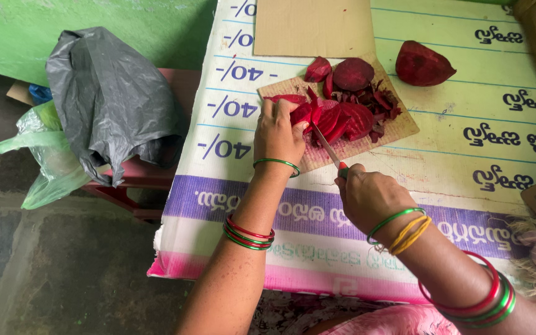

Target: The person slices beetroots on a wooden board using a knife.

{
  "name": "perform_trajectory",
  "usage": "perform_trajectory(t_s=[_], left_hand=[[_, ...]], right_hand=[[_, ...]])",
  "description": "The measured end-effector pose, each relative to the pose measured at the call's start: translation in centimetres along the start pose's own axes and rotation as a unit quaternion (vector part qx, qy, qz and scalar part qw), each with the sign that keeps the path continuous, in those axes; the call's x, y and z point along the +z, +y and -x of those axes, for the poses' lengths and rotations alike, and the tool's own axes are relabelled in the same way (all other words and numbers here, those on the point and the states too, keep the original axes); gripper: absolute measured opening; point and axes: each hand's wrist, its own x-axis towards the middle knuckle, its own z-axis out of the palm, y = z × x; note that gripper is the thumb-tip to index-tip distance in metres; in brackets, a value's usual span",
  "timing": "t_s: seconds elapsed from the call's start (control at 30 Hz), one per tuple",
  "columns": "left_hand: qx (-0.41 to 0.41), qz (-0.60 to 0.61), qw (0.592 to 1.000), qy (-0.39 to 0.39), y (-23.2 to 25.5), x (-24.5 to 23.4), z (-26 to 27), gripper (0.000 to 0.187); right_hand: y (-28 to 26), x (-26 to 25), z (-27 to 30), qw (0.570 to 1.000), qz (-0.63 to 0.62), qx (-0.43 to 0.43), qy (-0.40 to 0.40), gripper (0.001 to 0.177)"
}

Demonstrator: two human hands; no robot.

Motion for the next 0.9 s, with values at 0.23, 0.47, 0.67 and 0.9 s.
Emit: perform_trajectory(t_s=[0.23,0.47,0.67,0.9], left_hand=[[0.030,0.040,0.999,-0.005,-1.0,0.1,-0.2,0.038],[0.014,0.038,0.999,-0.017,-0.6,-0.2,-0.2,0.037],[0.024,0.044,0.999,-0.008,-0.7,-0.1,0.0,0.036],[0.001,-0.009,0.999,0.042,0.4,0.5,0.7,0.038]], right_hand=[[2.6,2.9,-2.2,0.998,-0.006,-0.055,-0.005,0.043],[1.0,2.9,-2.5,0.998,0.044,-0.033,-0.038,0.045],[0.2,3.1,-3.2,0.997,-0.032,0.029,-0.071,0.037],[-0.5,1.6,-1.5,0.998,-0.033,0.008,-0.060,0.036]])
